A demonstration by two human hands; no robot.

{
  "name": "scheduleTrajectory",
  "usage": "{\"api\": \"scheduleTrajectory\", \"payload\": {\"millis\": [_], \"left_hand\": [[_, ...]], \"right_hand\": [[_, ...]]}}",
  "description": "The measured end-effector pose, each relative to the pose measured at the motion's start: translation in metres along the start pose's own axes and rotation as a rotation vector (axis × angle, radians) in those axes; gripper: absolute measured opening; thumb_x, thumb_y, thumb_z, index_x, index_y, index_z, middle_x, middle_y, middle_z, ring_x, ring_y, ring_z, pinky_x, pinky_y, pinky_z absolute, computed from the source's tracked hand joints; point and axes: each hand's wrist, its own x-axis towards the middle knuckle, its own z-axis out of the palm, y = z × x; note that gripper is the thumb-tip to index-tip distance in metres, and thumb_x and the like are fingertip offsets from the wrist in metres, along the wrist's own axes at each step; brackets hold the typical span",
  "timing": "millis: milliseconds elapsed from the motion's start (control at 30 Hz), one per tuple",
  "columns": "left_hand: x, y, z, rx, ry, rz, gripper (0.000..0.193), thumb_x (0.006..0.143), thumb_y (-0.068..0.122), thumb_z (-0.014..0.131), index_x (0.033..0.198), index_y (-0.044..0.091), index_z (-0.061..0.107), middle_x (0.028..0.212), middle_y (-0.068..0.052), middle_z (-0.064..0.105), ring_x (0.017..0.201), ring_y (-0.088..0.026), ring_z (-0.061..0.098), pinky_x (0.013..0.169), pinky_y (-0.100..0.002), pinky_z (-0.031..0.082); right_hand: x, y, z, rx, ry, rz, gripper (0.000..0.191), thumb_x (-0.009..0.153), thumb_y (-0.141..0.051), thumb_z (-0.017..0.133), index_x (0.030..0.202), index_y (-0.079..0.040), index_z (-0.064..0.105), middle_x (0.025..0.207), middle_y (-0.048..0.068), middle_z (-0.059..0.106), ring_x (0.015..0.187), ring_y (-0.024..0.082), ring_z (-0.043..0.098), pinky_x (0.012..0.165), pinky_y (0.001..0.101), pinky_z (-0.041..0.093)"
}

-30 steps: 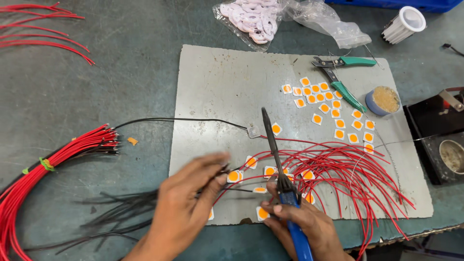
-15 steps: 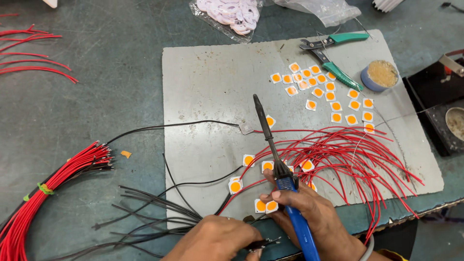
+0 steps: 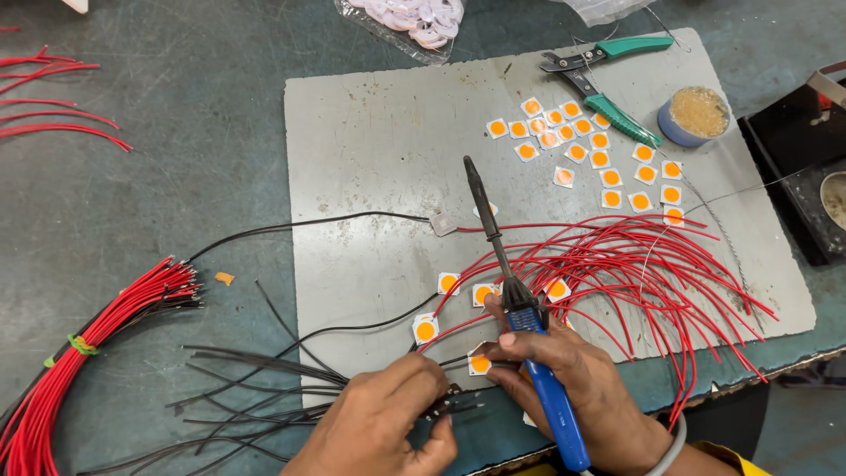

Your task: The person applies flux to wire ends and then uses a soldering iron to attach red and black wires to small square LED modules. The person repeatedly dips the soldering iron tip into solder and solders multiple LED units one by one.

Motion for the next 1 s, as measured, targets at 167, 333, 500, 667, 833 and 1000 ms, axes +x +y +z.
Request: {"api": "scheduleTrajectory", "payload": {"millis": [167,333,500,667,833,1000], "left_hand": [[0.002,-0.006,-0.003,-0.024,-0.065,0.01,0.019,0.073,0.006,0.074,0.087,0.0,0.062,0.097,-0.011,0.068,0.082,-0.027,0.073,0.07,-0.036,0.06],[0.001,-0.014,-0.001,0.153,-0.04,0.233,0.024,0.075,0.013,0.078,0.092,0.004,0.064,0.113,-0.014,0.07,0.09,-0.026,0.074,0.074,-0.036,0.06],[-0.003,-0.014,0.009,0.414,-0.079,0.308,0.025,0.078,0.018,0.079,0.082,0.003,0.058,0.122,-0.02,0.072,0.068,-0.018,0.072,0.058,-0.036,0.057],[-0.003,-0.01,0.016,0.594,-0.141,0.292,0.018,0.078,0.018,0.069,0.08,0.004,0.058,0.118,-0.022,0.073,0.054,-0.016,0.066,0.05,-0.036,0.055],[-0.001,-0.004,0.018,0.668,-0.114,0.307,0.018,0.082,0.017,0.063,0.092,0.001,0.062,0.114,-0.022,0.071,0.063,-0.019,0.069,0.057,-0.037,0.056],[0.0,0.0,0.02,0.663,-0.078,0.314,0.019,0.081,0.018,0.062,0.092,0.001,0.062,0.116,-0.024,0.071,0.065,-0.02,0.069,0.062,-0.037,0.057]], "right_hand": [[0.001,0.001,0.0,-0.001,0.011,-0.022,0.06,0.083,-0.002,0.082,0.129,-0.014,0.046,0.104,0.005,0.079,0.097,0.022,0.079,0.078,0.0332,0.063],[0.004,0.0,-0.004,0.049,-0.015,-0.029,0.06,0.084,0.0,0.081,0.13,-0.014,0.045,0.132,0.021,0.067,0.099,0.024,0.079,0.077,0.0325,0.065],[0.009,-0.006,-0.005,0.037,-0.01,-0.041,0.06,0.086,0.0,0.082,0.13,-0.015,0.045,0.139,0.023,0.062,0.109,0.028,0.078,0.083,0.0342,0.066],[0.007,-0.005,-0.005,0.0,0.003,-0.077,0.058,0.084,0.0,0.081,0.129,-0.015,0.047,0.136,0.023,0.064,0.118,0.035,0.073,0.089,0.0379,0.063],[-0.007,-0.006,-0.01,0.21,0.025,0.07,0.052,0.084,0.009,0.076,0.128,-0.014,0.06,0.134,0.026,0.065,0.113,0.032,0.076,0.09,0.0381,0.063],[-0.026,-0.005,-0.062,-0.09,0.086,0.046,0.049,0.083,-0.01,0.081,0.128,-0.015,0.062,0.097,0.004,0.079,0.097,0.017,0.079,0.084,0.0294,0.063]]}}
